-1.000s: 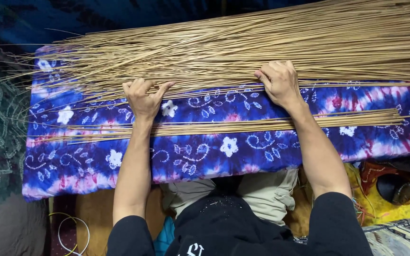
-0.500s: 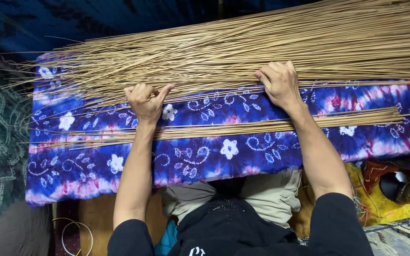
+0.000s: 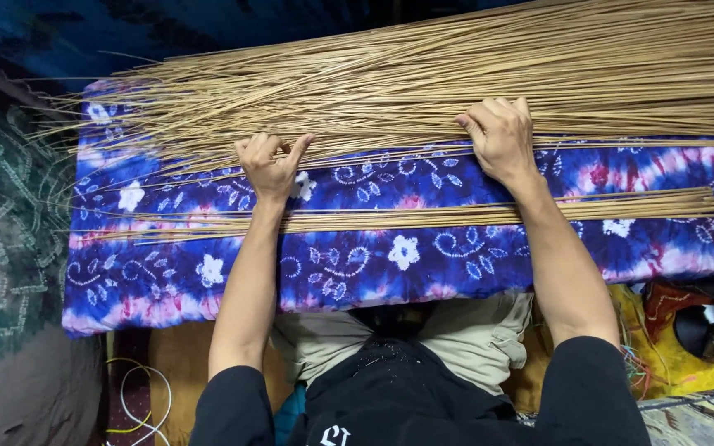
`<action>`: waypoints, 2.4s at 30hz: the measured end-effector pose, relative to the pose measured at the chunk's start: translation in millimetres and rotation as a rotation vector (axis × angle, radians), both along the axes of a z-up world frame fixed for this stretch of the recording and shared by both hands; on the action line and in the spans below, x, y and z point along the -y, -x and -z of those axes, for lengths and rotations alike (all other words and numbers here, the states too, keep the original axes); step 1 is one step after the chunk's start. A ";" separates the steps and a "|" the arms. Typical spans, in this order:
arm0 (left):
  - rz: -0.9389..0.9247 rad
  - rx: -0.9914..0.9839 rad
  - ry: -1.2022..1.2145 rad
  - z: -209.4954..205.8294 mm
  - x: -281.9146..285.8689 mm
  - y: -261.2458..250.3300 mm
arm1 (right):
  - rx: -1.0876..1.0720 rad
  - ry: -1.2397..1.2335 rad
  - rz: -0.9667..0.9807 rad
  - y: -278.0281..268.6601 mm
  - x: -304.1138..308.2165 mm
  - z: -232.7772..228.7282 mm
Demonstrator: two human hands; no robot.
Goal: Bundling and tying thin wooden sticks to a frame using string to create a mat or screen.
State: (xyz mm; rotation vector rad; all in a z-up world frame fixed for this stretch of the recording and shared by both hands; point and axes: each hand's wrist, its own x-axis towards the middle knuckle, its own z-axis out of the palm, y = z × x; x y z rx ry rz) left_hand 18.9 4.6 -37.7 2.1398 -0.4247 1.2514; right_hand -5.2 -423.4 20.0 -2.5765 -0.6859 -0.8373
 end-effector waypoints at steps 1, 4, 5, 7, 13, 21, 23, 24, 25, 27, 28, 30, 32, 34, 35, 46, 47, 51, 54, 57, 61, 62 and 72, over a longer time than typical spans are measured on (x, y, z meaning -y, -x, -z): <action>0.004 0.004 0.000 -0.8 0.5 -1.7 | 0.004 0.000 0.004 0.2 -1.2 -1.3; 0.001 0.007 0.001 -2.8 0.0 2.9 | 0.008 -0.027 0.010 3.2 -6.4 -2.6; -0.011 0.008 -0.004 -5.5 0.5 4.5 | 0.007 -0.029 0.001 2.9 -7.3 -3.7; -0.019 0.008 -0.016 -6.7 -1.2 6.4 | 0.007 -0.037 -0.004 4.1 -9.6 -4.1; -0.026 -0.007 -0.011 -4.1 0.2 6.1 | 0.012 -0.040 -0.013 3.2 -9.2 -1.0; -0.012 -0.011 0.025 -9.9 2.7 5.3 | 0.038 -0.090 0.002 2.8 -18.5 0.5; -0.023 0.001 -0.010 -14.7 1.9 3.2 | 0.044 -0.092 0.004 3.2 -20.9 -6.9; -0.038 0.013 -0.046 -15.3 0.8 7.8 | 0.050 -0.096 0.002 6.5 -22.7 -9.1; -0.044 0.000 -0.045 -9.7 -2.1 15.9 | 0.036 -0.095 -0.004 10.6 -21.9 -5.1; -0.011 -0.004 -0.050 -10.7 -3.9 8.8 | 0.029 -0.102 -0.037 4.5 -16.3 -5.8; -0.005 -0.010 -0.054 -13.6 -2.1 11.4 | 0.023 -0.106 -0.031 3.1 -15.8 -1.4; -0.028 0.025 -0.087 -22.0 2.0 11.7 | 0.025 -0.130 -0.032 -4.3 -14.5 3.5; -0.030 0.021 -0.112 -4.8 -4.3 1.4 | 0.031 -0.133 -0.024 -3.4 -14.3 -2.9; -0.036 0.010 -0.142 1.1 -8.5 -1.5 | 0.031 -0.140 -0.020 -3.6 -15.5 -3.9; -0.047 0.018 -0.174 -2.3 -8.0 -1.6 | 0.032 -0.139 -0.016 -5.5 -15.5 -2.5; -0.184 -0.065 -0.277 -5.2 4.6 4.8 | 0.095 -0.132 0.041 7.3 -31.3 -17.8; -0.202 -0.054 -0.269 -7.5 5.9 5.4 | 0.116 -0.163 0.047 7.3 -34.3 -20.2; -0.244 -0.054 -0.261 -24.2 16.6 15.4 | 0.201 -0.200 0.085 -8.6 -40.4 -7.8; -0.240 -0.071 -0.249 -40.6 25.8 26.4 | 0.189 -0.173 0.078 -13.1 -41.4 2.8; -0.136 0.083 -0.278 -35.4 13.1 12.2 | 0.174 -0.181 -0.034 -20.5 -26.8 17.0; -0.176 0.121 -0.310 -21.6 8.1 4.5 | 0.163 -0.195 -0.084 -10.1 -26.4 1.7; -0.144 0.114 -0.306 -25.3 8.7 9.4 | 0.144 -0.189 -0.089 -10.1 -27.1 5.6; -0.058 0.153 -0.184 -40.3 12.5 21.9 | 0.053 -0.146 -0.069 5.3 -29.2 -7.8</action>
